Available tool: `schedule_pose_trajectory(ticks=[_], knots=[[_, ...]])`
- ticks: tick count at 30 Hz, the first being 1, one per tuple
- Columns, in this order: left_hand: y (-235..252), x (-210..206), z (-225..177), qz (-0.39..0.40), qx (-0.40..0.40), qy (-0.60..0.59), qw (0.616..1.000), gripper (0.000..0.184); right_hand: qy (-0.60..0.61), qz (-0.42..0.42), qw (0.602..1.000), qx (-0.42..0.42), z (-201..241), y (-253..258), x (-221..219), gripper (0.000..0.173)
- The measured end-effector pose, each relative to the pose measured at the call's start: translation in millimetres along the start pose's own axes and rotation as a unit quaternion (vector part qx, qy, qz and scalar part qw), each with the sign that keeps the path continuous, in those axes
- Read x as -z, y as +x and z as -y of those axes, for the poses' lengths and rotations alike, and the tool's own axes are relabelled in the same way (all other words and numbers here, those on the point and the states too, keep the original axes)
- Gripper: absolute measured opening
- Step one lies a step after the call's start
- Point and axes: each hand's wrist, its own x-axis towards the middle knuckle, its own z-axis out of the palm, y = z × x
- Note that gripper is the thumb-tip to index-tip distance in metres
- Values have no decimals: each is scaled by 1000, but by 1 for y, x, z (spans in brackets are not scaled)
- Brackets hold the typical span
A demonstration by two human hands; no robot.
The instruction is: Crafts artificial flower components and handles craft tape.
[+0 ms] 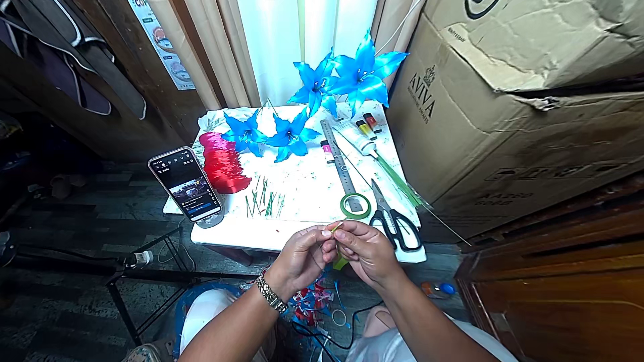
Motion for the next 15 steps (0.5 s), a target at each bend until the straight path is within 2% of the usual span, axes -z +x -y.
schedule_pose_trajectory(ticks=[3,6,9,11,13,15], knots=[[0,1,0,20,-1,15,1000,24,21,1,1000,6,-1,1,1,16],[0,-3,-2,-15,-63,134,989,24,0,-36,999,17,0,1,2,17],[1,1,-4,-55,-188,312,930,12,-56,-81,995,23,0,2,-1,15],[2,5,-6,-73,-249,391,883,11,-110,-88,989,42,-2,2,-2,13],[2,6,-9,-88,-273,445,848,6,-161,-83,981,68,-6,2,-1,9],[1,6,-13,-102,-264,484,828,6,-218,-73,968,99,-9,1,0,5]])
